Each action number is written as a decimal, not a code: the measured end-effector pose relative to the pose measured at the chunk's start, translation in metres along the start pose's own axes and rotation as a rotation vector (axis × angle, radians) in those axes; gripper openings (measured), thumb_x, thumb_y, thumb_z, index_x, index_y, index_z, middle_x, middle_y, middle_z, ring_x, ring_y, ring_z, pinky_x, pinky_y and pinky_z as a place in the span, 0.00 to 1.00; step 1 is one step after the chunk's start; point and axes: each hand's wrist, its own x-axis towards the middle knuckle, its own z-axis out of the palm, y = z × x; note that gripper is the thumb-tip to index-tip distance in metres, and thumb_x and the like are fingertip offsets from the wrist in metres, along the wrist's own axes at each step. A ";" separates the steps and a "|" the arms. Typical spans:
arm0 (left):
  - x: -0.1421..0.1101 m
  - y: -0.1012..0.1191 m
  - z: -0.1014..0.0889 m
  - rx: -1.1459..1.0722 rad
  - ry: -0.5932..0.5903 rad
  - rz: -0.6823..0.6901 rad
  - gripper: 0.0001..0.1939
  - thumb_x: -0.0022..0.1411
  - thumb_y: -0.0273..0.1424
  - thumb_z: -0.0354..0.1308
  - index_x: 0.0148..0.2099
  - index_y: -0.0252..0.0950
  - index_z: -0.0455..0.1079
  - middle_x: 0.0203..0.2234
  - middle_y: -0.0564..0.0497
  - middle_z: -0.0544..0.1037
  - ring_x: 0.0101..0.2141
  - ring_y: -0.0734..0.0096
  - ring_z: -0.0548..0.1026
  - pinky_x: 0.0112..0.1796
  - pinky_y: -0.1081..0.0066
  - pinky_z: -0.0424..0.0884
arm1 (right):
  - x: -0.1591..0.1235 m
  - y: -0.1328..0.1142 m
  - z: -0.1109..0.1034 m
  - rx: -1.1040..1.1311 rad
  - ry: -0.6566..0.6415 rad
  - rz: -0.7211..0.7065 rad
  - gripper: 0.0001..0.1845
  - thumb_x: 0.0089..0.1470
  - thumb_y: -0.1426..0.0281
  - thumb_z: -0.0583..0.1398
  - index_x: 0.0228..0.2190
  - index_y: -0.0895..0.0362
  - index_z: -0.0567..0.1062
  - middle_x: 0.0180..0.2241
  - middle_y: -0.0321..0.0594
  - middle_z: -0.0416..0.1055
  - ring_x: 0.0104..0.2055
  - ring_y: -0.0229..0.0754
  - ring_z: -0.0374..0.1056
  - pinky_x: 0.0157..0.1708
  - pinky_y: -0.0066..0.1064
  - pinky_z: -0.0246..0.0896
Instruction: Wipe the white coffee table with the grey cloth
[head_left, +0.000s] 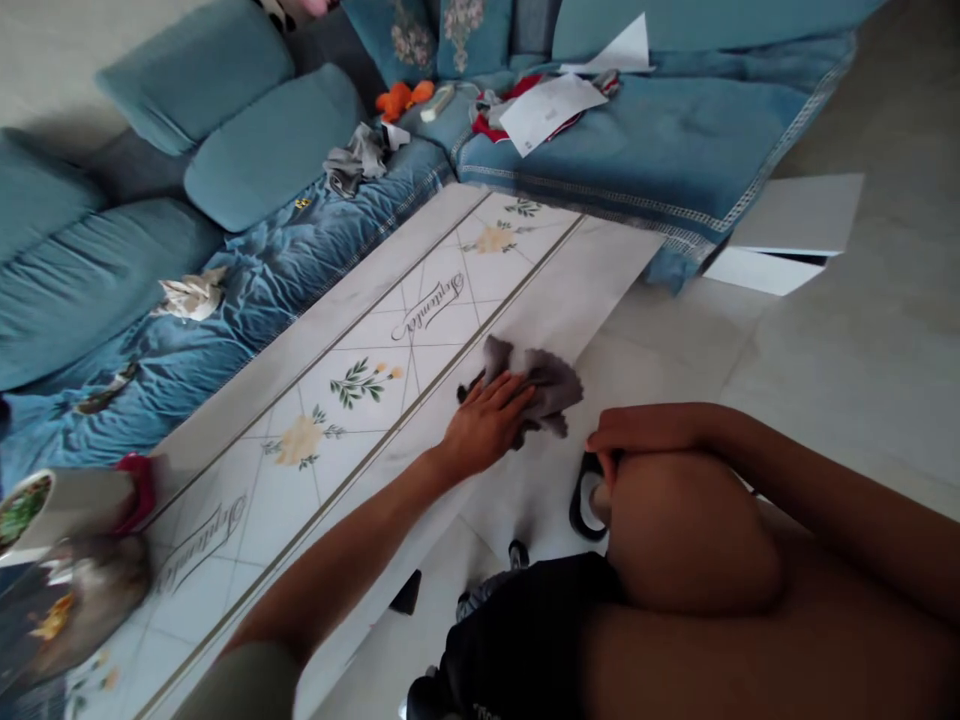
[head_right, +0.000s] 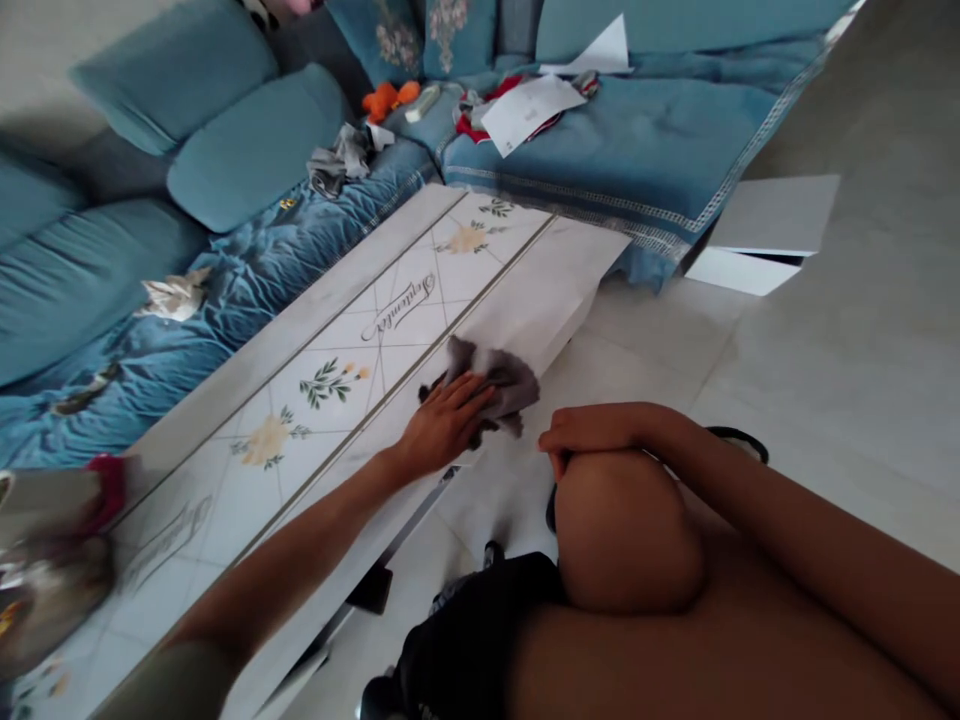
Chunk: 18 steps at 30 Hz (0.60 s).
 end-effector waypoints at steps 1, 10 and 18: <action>0.034 0.004 0.006 -0.008 0.020 -0.004 0.31 0.83 0.33 0.53 0.84 0.46 0.64 0.81 0.45 0.63 0.82 0.51 0.58 0.79 0.41 0.61 | 0.001 0.002 -0.003 0.002 0.000 -0.009 0.30 0.72 0.67 0.51 0.29 0.62 0.89 0.32 0.46 0.86 0.37 0.43 0.76 0.52 0.29 0.67; 0.062 0.009 0.002 0.015 0.028 0.018 0.29 0.83 0.29 0.55 0.81 0.34 0.66 0.81 0.38 0.63 0.81 0.48 0.59 0.79 0.42 0.62 | -0.012 0.035 -0.032 0.053 0.060 -0.042 0.33 0.74 0.57 0.52 0.35 0.63 0.91 0.38 0.53 0.88 0.43 0.49 0.80 0.58 0.36 0.69; -0.095 -0.018 -0.012 0.083 -0.004 0.010 0.32 0.83 0.29 0.54 0.84 0.42 0.60 0.80 0.39 0.64 0.80 0.47 0.60 0.75 0.39 0.69 | -0.031 0.070 -0.054 0.084 0.100 -0.083 0.35 0.75 0.51 0.54 0.37 0.63 0.92 0.41 0.54 0.88 0.46 0.52 0.81 0.62 0.41 0.69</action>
